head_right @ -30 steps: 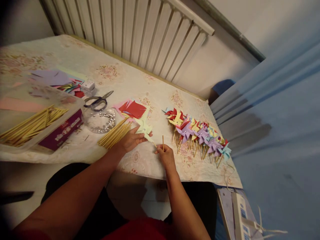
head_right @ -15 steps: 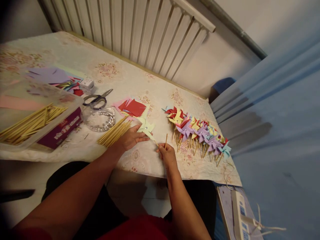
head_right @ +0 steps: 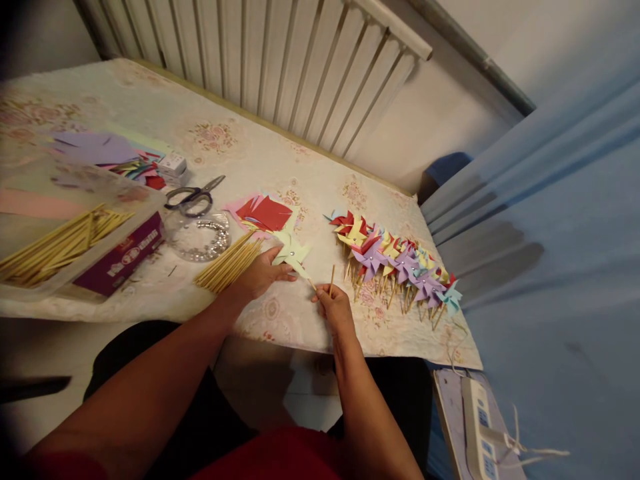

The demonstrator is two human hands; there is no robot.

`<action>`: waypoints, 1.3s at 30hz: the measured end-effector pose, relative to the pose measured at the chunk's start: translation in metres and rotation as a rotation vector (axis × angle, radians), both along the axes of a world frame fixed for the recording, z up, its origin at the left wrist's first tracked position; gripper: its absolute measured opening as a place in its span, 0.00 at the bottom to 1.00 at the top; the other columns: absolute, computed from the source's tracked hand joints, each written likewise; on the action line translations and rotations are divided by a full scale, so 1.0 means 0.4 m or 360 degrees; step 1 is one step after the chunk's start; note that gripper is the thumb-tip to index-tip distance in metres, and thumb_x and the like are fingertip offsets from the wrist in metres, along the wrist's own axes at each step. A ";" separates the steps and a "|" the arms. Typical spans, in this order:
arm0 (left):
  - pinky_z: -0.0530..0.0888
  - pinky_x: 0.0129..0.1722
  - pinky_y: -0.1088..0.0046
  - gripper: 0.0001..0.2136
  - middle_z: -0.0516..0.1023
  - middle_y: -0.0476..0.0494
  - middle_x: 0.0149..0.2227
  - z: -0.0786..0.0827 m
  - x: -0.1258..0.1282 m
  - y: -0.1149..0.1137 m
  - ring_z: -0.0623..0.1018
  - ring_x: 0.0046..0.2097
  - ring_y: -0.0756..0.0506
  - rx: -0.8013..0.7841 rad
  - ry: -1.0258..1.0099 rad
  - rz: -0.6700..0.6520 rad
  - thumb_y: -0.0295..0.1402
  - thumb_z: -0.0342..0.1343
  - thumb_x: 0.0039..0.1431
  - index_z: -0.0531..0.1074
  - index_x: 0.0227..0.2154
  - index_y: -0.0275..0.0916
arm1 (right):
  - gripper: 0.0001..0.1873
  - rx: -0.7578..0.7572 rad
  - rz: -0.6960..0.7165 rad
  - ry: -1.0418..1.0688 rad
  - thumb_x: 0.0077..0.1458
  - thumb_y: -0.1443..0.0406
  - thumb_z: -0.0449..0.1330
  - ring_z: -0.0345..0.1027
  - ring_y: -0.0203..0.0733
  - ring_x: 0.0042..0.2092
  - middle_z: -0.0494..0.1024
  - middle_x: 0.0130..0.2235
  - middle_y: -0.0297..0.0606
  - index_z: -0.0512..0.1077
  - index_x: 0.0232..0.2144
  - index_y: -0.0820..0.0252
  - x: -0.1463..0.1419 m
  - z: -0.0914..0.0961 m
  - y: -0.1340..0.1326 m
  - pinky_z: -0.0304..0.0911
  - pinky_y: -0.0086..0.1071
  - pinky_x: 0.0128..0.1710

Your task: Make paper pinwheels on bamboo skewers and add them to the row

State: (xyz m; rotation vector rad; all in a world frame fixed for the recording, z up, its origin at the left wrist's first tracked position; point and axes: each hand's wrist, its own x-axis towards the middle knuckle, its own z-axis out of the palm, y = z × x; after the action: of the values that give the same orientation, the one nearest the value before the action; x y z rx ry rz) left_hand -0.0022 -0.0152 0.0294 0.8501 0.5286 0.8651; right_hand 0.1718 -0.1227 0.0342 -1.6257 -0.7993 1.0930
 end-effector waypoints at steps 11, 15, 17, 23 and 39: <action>0.78 0.36 0.67 0.19 0.75 0.45 0.35 0.017 0.000 -0.006 0.77 0.38 0.45 -0.0029 0.0014 0.0066 0.31 0.67 0.45 0.69 0.40 0.35 | 0.15 0.0008 0.0062 -0.0032 0.43 0.54 0.65 0.42 0.26 0.16 0.67 0.18 0.25 0.69 0.27 0.58 -0.006 0.003 -0.001 0.38 0.26 0.15; 0.78 0.36 0.67 0.19 0.74 0.46 0.34 0.013 0.003 -0.006 0.77 0.36 0.47 -0.0053 0.0021 0.0104 0.30 0.67 0.45 0.69 0.40 0.35 | 0.15 0.0011 0.0075 -0.0023 0.43 0.54 0.65 0.41 0.26 0.16 0.66 0.17 0.25 0.69 0.27 0.58 -0.008 -0.002 -0.001 0.37 0.26 0.15; 0.77 0.36 0.68 0.18 0.75 0.46 0.34 0.010 0.004 -0.006 0.77 0.36 0.47 -0.0049 0.0004 0.0103 0.30 0.67 0.45 0.69 0.39 0.36 | 0.15 0.0006 0.0072 -0.0037 0.43 0.54 0.64 0.41 0.26 0.16 0.65 0.17 0.24 0.68 0.26 0.58 -0.009 -0.005 -0.002 0.37 0.26 0.15; 0.77 0.37 0.69 0.14 0.75 0.46 0.35 0.002 0.002 -0.005 0.75 0.35 0.48 0.0010 0.0080 0.0132 0.31 0.67 0.46 0.72 0.37 0.36 | 0.16 0.0015 0.0071 -0.0016 0.42 0.56 0.65 0.43 0.25 0.16 0.71 0.21 0.27 0.70 0.30 0.59 -0.010 -0.009 -0.005 0.38 0.26 0.15; 0.75 0.37 0.70 0.15 0.78 0.42 0.41 0.003 -0.021 0.007 0.79 0.40 0.45 -0.0312 -0.0403 -0.0169 0.42 0.64 0.53 0.76 0.40 0.38 | 0.13 0.0123 0.0027 -0.0184 0.42 0.57 0.65 0.43 0.26 0.16 0.63 0.17 0.24 0.67 0.24 0.57 0.074 0.053 0.014 0.37 0.27 0.16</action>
State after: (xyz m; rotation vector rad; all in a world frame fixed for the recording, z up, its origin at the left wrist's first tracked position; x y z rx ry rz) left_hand -0.0105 -0.0123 0.0304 0.5745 0.3369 0.7955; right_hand 0.2014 -0.1171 0.0553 -1.6310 -0.9216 0.9747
